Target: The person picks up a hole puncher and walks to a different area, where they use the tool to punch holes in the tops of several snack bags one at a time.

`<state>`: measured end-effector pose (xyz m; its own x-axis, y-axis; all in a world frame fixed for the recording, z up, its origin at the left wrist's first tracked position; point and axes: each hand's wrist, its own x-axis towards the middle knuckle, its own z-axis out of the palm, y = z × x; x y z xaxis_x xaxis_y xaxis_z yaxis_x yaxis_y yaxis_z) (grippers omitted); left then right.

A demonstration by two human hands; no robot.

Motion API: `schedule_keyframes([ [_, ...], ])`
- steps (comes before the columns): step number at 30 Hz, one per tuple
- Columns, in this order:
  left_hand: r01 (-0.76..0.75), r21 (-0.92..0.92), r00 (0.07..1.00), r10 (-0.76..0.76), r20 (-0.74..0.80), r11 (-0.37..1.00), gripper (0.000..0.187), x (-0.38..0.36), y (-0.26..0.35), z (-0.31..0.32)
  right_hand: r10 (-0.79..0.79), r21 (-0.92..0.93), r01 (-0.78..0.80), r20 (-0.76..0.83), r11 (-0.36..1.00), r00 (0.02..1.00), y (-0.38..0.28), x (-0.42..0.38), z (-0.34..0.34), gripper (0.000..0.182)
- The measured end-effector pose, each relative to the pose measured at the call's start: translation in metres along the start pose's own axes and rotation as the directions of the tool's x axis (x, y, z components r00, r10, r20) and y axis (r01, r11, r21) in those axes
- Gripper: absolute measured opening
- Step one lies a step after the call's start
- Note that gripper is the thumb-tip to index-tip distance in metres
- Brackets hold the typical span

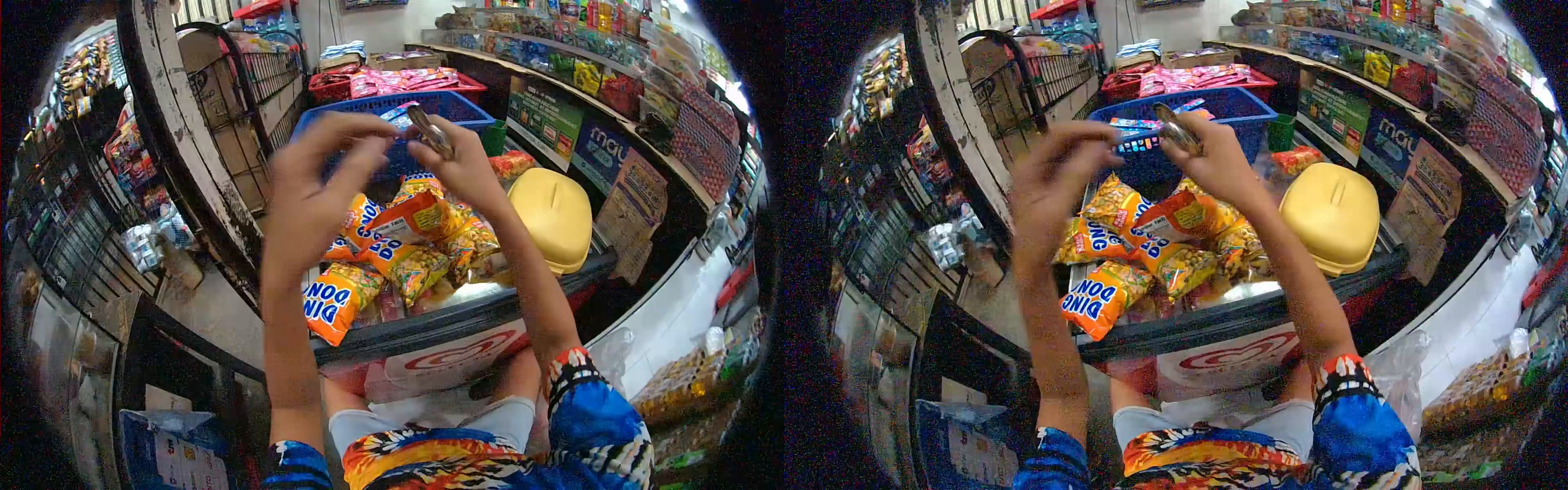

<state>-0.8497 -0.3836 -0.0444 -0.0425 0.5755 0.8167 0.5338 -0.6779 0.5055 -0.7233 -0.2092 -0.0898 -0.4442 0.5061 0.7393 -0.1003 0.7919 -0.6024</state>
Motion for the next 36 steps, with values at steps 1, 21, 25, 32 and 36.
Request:
schedule_keyframes([
  [1,0.081,0.125,0.982,-0.101,0.159,0.989,0.022,0.006,-0.029,0.007,-0.120,-0.136,0.119,0.001,0.984,0.993,0.018,0.007,0.004,0.021],
  [21,-0.126,0.344,0.920,-0.020,0.392,0.930,0.021,-0.016,-0.136,0.025,0.477,-0.334,-0.396,0.210,0.855,0.853,0.073,-0.004,-0.003,0.040],
  [25,-0.033,0.167,0.969,-0.009,0.246,0.985,0.029,-0.014,-0.142,0.014,0.559,-0.237,-0.507,0.315,0.829,0.767,0.077,-0.003,-0.004,0.049],
  [32,0.030,-0.689,0.913,-0.300,-0.276,0.724,0.021,-0.014,-0.169,-0.007,0.401,0.338,-0.605,0.509,0.721,0.762,0.045,-0.014,0.027,0.046],
  [36,-0.010,-0.706,0.908,-0.289,-0.303,0.708,0.022,-0.015,-0.153,-0.002,0.384,0.458,-0.755,0.664,0.469,0.641,0.027,-0.034,0.053,0.045],
])
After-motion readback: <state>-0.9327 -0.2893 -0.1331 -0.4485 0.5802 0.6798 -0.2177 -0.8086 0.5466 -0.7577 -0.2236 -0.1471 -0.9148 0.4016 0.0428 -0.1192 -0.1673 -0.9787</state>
